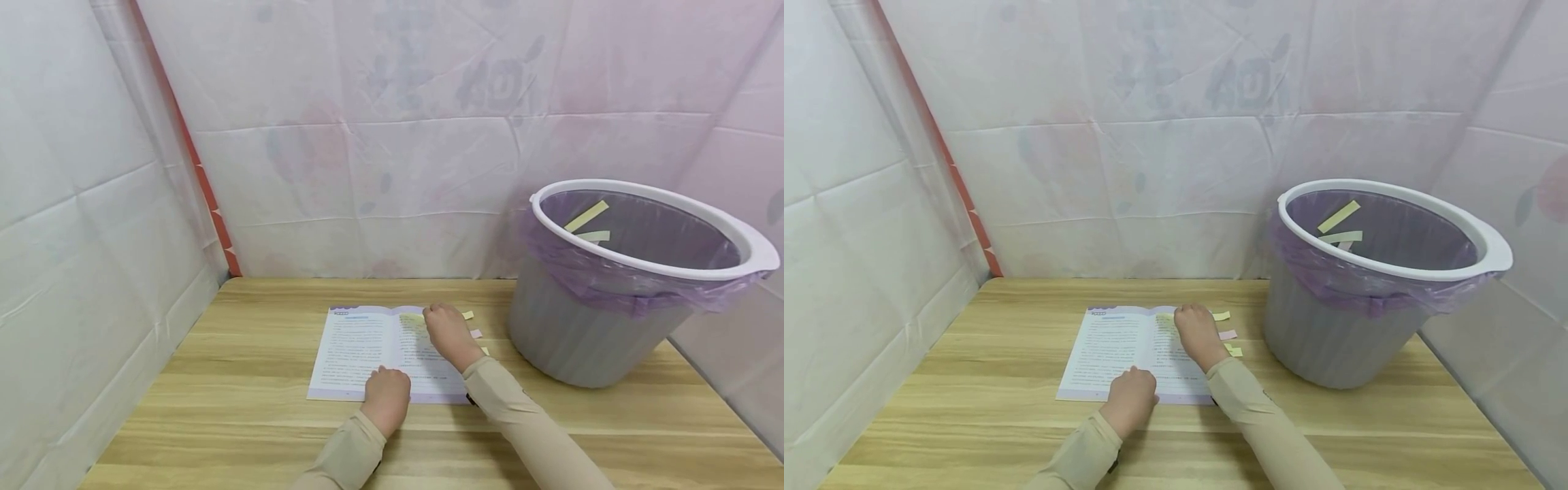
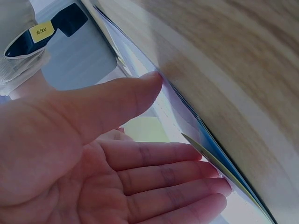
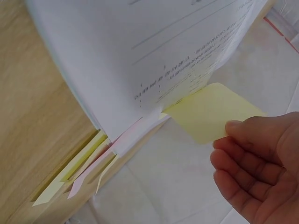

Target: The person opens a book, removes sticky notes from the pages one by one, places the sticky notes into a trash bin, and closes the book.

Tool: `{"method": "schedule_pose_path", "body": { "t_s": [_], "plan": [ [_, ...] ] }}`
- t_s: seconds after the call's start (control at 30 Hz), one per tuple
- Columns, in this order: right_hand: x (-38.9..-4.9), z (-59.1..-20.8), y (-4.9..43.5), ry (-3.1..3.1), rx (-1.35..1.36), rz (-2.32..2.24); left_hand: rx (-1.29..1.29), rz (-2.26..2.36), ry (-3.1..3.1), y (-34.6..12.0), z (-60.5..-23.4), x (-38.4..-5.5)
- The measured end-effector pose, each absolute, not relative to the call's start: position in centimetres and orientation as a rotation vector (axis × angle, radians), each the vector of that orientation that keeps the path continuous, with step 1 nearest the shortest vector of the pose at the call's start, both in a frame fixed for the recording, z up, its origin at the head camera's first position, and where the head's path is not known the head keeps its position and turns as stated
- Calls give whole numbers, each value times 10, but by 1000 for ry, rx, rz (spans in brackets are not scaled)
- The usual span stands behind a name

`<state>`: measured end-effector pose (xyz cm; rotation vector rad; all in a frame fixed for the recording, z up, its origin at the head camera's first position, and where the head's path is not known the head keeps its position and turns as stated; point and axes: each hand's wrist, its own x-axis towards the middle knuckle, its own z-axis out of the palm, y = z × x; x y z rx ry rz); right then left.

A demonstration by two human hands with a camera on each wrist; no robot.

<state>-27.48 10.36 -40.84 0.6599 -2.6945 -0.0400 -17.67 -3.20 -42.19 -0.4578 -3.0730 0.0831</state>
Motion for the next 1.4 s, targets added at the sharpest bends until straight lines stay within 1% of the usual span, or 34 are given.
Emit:
{"method": "schedule_pose_path", "body": {
  "t_s": [0.57, 1.4],
  "plan": [
    [-274, -404, 113, -2696, 556, 21, -480, 37, -3040, -33, -421, -175],
    [-273, -392, 126, -2692, 495, 120, -487, 26, -3050, -35, -418, -174]
  ]
}}
